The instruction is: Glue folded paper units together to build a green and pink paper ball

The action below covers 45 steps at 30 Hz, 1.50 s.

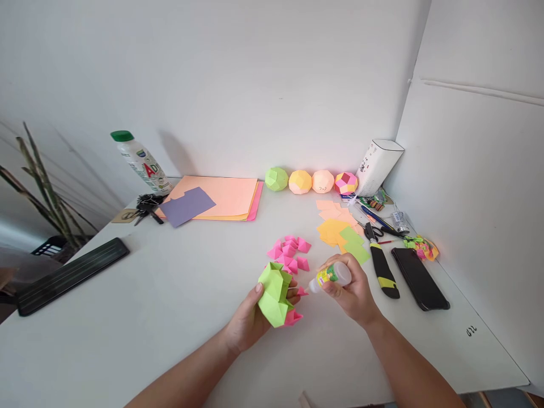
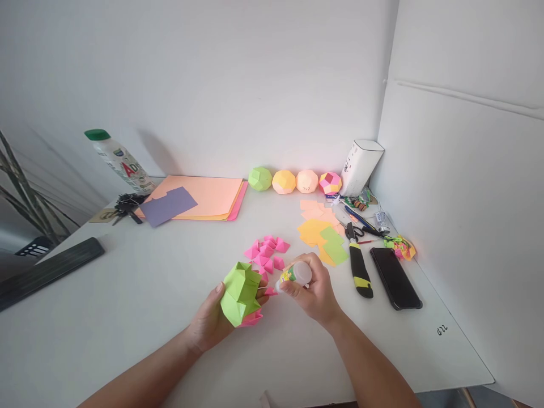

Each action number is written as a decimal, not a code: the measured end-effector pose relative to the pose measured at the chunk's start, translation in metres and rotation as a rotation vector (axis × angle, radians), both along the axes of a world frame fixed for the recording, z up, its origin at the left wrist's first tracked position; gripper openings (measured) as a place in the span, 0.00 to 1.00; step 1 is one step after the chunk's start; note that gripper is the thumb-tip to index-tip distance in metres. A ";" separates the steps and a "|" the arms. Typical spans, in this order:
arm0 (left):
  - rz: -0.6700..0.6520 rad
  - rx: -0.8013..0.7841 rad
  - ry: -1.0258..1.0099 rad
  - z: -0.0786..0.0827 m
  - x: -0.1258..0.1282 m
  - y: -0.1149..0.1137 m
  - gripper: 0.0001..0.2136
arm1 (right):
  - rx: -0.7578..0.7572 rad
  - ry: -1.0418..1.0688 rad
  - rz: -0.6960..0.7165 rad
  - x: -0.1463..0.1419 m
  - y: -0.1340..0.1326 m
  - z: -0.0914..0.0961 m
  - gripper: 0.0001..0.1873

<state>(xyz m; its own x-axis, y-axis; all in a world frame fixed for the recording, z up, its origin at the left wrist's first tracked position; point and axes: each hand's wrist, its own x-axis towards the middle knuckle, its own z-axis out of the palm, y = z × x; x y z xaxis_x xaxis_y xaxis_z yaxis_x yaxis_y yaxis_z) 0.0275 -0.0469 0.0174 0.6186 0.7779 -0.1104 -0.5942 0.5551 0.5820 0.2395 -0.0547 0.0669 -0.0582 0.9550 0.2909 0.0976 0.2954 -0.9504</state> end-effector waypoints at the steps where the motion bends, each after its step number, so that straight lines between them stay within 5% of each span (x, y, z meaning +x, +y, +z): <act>1: 0.007 -0.002 0.002 0.000 0.000 0.000 0.23 | -0.006 0.004 -0.002 0.000 0.000 0.000 0.13; 7: 0.027 -0.021 -0.014 0.001 0.000 0.000 0.23 | -0.050 0.061 -0.025 0.000 0.001 0.000 0.13; 17: 0.097 -0.090 -0.060 0.005 0.000 0.002 0.24 | -0.387 0.509 -0.022 0.008 0.020 -0.008 0.11; 26: 0.095 -0.129 -0.090 0.007 0.000 0.002 0.25 | -0.514 0.464 0.085 0.010 0.019 -0.008 0.14; 29: 0.086 -0.121 -0.089 0.008 0.000 0.003 0.25 | -0.460 0.320 0.032 0.009 0.018 -0.007 0.15; 34: 0.078 -0.092 -0.091 0.010 0.001 0.003 0.25 | -0.186 -0.354 -0.213 0.009 0.021 -0.016 0.19; 38: 0.080 -0.104 -0.097 0.009 0.001 0.002 0.24 | -0.098 -0.745 -0.236 0.010 0.021 -0.030 0.15; 42: 0.074 -0.113 -0.092 0.008 0.001 0.003 0.24 | -0.039 -0.929 -0.207 0.008 0.018 -0.033 0.12; 45: 0.080 -0.131 -0.089 0.007 0.001 0.003 0.24 | 0.069 -0.843 -0.175 0.003 0.014 -0.025 0.07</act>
<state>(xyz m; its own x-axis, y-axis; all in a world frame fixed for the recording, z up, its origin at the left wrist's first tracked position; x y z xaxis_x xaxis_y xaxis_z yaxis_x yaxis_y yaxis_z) 0.0288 -0.0443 0.0249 0.5674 0.8075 -0.1611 -0.6855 0.5717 0.4509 0.2428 -0.0404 0.0421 -0.1340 0.9522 0.2747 0.8115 0.2645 -0.5210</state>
